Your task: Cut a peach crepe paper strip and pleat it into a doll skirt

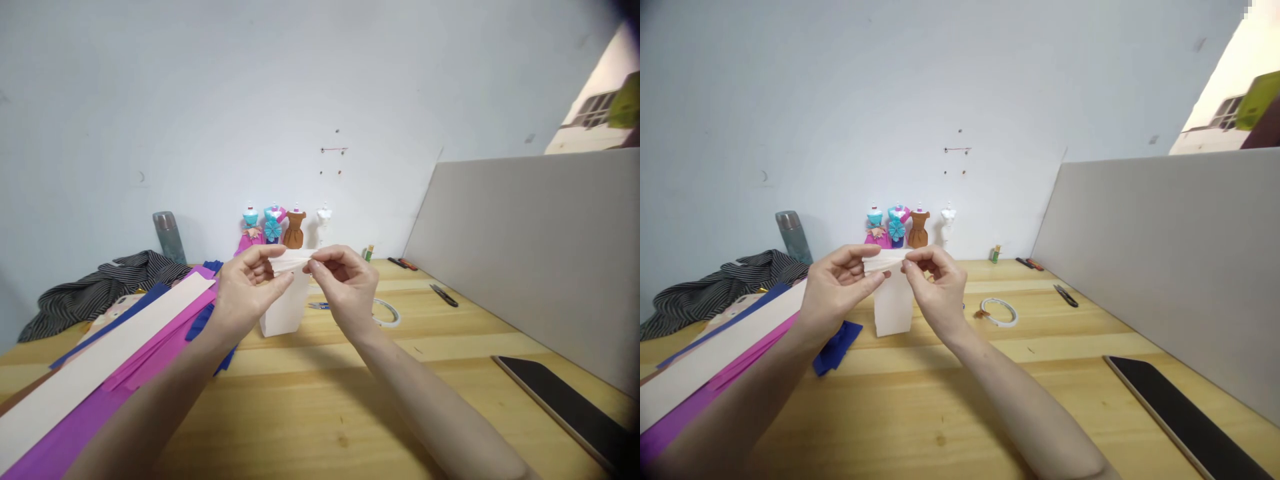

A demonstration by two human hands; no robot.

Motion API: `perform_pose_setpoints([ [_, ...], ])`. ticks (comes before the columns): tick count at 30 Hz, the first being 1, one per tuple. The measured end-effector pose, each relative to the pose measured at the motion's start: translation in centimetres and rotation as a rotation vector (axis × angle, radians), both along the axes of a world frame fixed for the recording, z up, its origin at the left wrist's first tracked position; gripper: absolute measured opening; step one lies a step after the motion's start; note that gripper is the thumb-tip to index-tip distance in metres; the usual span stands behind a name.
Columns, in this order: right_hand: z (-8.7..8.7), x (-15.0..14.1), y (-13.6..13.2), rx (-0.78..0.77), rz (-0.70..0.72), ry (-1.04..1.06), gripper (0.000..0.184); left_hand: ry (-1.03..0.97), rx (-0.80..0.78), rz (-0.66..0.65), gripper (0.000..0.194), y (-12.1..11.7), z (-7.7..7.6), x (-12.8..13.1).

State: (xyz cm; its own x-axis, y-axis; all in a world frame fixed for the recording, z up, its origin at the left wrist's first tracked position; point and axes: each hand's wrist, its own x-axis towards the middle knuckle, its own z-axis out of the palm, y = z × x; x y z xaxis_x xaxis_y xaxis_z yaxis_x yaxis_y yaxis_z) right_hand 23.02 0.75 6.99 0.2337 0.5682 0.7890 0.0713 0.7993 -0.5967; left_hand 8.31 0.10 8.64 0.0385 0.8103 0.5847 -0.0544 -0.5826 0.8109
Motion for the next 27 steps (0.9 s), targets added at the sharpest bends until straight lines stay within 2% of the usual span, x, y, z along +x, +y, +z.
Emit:
perform_pose_setpoints([
  [4, 0.09, -0.02, -0.11, 0.005, -0.012, -0.010, 0.004, -0.008, 0.013, 0.057, 0.035, 0.17, -0.30, 0.22],
  [16, -0.11, 0.18, 0.10, 0.035, -0.024, -0.039, 0.004, -0.033, 0.063, 0.138, 0.007, -0.71, 0.09, 0.78],
  [27, -0.39, 0.40, 0.35, 0.039, -0.007, -0.051, 0.006, -0.038, 0.037, 0.093, 0.008, -0.43, 0.57, -0.05],
])
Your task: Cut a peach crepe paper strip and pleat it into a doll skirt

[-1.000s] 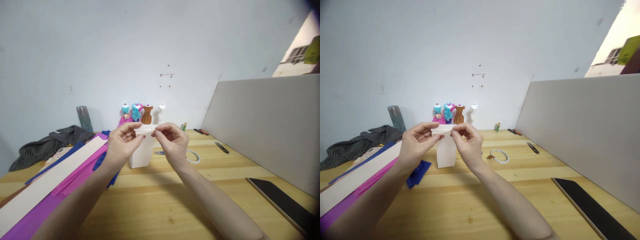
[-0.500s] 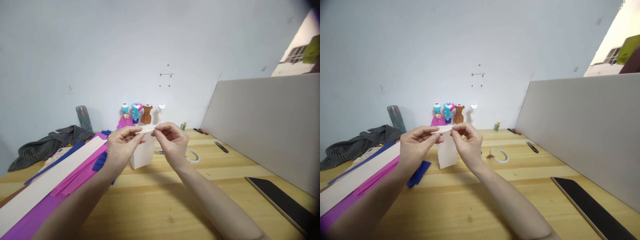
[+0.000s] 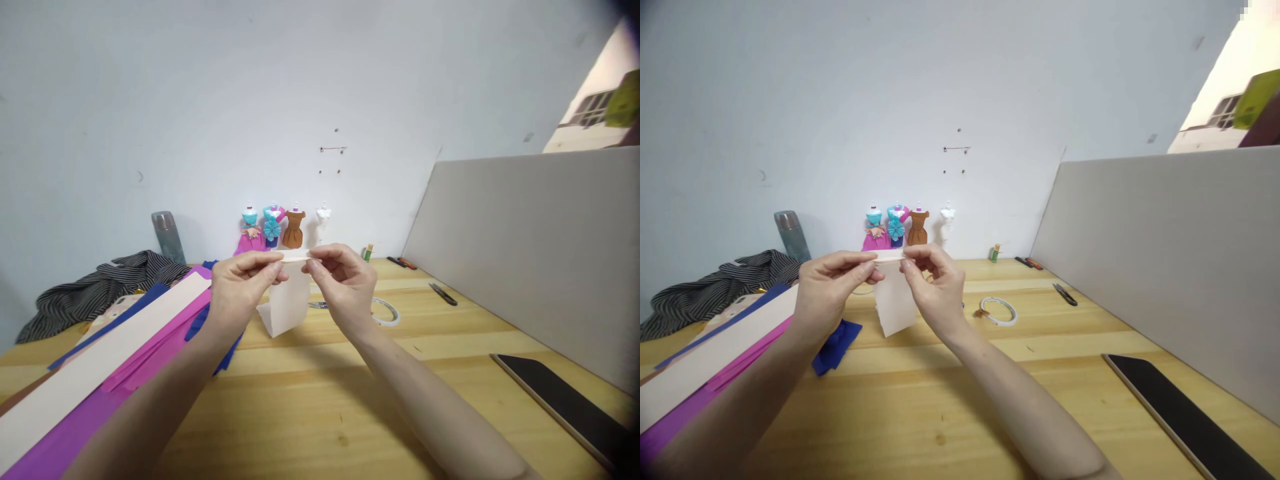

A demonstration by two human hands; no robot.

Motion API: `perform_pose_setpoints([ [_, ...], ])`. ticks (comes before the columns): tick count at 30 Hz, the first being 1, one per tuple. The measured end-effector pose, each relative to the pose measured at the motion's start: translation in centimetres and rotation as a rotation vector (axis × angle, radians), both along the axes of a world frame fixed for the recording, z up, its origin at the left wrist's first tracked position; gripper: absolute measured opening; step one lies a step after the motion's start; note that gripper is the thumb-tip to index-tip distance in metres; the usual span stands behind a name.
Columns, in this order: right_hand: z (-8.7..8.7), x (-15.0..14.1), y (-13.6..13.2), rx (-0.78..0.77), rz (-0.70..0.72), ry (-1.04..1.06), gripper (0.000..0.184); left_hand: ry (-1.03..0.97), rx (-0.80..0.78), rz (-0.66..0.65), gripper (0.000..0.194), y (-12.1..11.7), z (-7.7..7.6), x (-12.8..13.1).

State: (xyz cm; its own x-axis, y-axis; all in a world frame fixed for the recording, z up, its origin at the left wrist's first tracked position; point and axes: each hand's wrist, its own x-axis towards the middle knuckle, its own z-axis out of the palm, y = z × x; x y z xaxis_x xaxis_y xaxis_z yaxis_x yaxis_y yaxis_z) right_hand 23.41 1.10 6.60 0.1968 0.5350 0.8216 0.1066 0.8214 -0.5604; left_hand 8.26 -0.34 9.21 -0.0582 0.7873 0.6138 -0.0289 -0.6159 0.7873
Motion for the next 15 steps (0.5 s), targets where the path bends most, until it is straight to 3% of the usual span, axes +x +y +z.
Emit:
perform_pose_setpoints([
  [5, 0.09, -0.03, -0.01, -0.001, 0.033, -0.003, 0.012, -0.009, 0.005, -0.016, 0.009, 0.06, -0.14, -0.09],
  [11, 0.54, -0.10, -0.12, -0.127, 0.184, 0.050, 0.014, -0.039, -0.003, -0.032, 0.006, 0.03, 0.11, 0.01],
  [15, 0.47, -0.06, -0.18, -0.102, 0.205, 0.065, 0.015, -0.037, 0.005, -0.035, 0.005, 0.03, 0.19, -0.04],
])
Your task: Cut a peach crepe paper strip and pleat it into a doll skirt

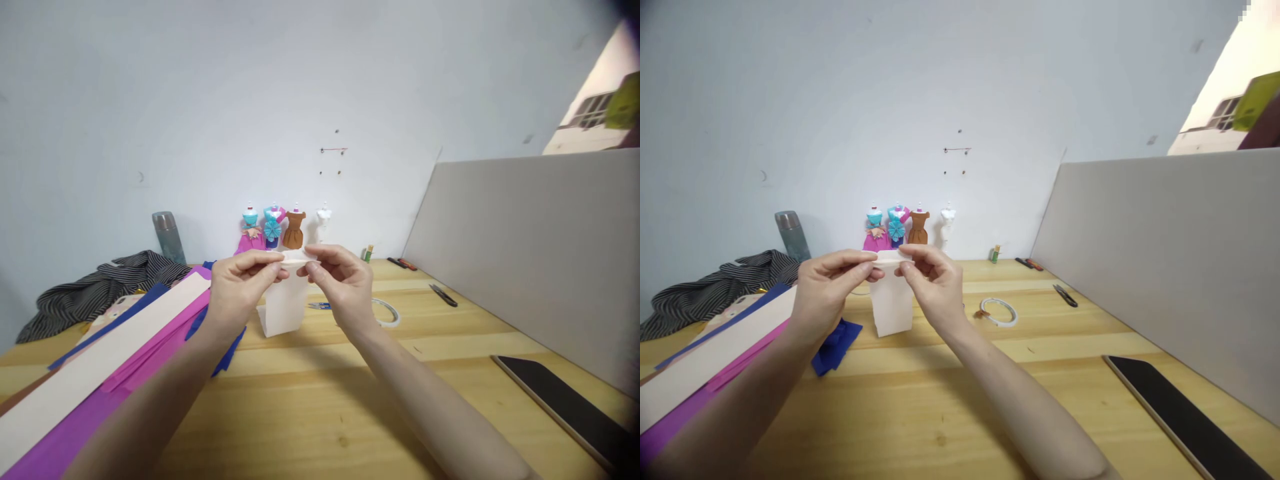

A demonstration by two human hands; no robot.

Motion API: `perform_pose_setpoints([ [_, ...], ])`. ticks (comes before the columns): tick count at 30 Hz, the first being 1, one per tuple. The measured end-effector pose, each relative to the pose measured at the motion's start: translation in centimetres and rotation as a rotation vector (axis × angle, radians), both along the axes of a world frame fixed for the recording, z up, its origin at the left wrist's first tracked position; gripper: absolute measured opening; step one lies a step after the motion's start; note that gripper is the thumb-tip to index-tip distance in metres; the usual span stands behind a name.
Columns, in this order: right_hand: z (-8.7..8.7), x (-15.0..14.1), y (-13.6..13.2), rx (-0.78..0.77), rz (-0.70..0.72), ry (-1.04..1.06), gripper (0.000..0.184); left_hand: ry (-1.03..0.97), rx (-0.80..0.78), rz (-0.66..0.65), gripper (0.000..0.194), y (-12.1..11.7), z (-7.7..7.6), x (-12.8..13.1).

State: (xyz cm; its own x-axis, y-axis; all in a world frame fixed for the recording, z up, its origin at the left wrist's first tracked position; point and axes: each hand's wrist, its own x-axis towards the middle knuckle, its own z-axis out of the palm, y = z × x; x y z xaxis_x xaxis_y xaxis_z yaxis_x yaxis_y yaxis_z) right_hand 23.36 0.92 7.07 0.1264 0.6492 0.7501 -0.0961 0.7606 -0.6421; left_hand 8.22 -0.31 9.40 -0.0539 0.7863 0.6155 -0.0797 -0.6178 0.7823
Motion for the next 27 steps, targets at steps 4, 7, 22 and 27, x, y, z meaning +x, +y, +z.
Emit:
perform_pose_setpoints([
  [4, -0.09, 0.05, -0.14, 0.051, -0.008, -0.053, 0.016, 0.011, 0.006, -0.009, 0.005, -0.01, -0.08, -0.06],
  [7, -0.09, 0.13, -0.19, 0.066, -0.042, -0.093, 0.010, 0.028, 0.011, -0.015, 0.005, -0.01, -0.10, -0.16],
  [22, 0.24, 0.26, -0.32, -0.035, -0.070, -0.060, 0.011, 0.051, -0.021, -0.048, 0.009, 0.36, 0.11, -0.77],
  [27, 0.55, 0.24, -0.33, -0.092, 0.000, -0.010, 0.014, 0.017, -0.037, -0.058, 0.010, 0.74, -0.15, -0.67],
])
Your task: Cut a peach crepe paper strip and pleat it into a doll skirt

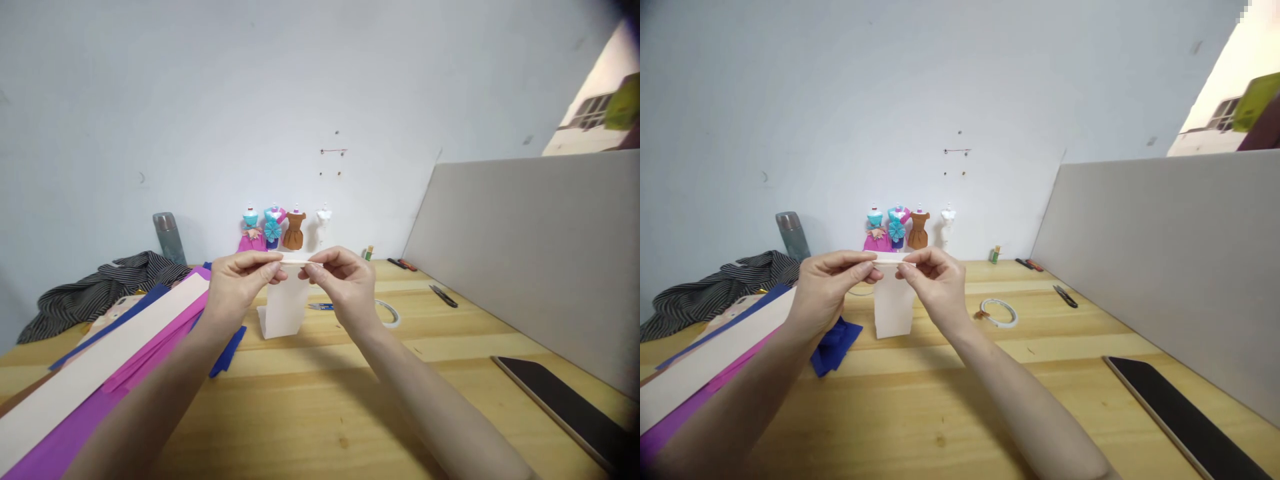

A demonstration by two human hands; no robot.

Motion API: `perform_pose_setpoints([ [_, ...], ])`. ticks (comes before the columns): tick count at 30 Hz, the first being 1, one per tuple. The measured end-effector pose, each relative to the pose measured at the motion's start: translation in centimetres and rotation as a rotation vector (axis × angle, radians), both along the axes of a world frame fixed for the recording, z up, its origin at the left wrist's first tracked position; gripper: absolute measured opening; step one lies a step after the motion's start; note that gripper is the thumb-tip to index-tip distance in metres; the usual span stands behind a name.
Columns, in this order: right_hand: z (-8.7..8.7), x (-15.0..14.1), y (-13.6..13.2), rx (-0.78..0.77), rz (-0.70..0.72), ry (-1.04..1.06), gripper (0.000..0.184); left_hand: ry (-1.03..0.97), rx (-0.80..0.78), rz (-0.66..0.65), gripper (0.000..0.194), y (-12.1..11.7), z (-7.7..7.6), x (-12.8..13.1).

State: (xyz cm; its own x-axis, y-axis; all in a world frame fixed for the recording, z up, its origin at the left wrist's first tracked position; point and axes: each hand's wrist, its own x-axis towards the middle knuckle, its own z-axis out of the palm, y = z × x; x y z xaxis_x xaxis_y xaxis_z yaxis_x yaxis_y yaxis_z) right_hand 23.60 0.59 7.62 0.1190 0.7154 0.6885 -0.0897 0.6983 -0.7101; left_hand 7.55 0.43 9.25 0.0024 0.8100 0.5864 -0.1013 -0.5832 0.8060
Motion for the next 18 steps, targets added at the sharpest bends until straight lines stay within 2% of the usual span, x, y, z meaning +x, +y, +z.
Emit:
perform_pose_setpoints([
  [12, -0.17, 0.19, 0.29, 0.074, -0.031, 0.008, 0.008, -0.081, 0.027, 0.035, 0.009, 0.26, -0.61, 0.30],
  [18, -0.30, 0.04, 0.38, 0.038, -0.035, 0.038, 0.008, -0.084, 0.007, 0.025, 0.012, 0.35, -0.76, 0.55],
])
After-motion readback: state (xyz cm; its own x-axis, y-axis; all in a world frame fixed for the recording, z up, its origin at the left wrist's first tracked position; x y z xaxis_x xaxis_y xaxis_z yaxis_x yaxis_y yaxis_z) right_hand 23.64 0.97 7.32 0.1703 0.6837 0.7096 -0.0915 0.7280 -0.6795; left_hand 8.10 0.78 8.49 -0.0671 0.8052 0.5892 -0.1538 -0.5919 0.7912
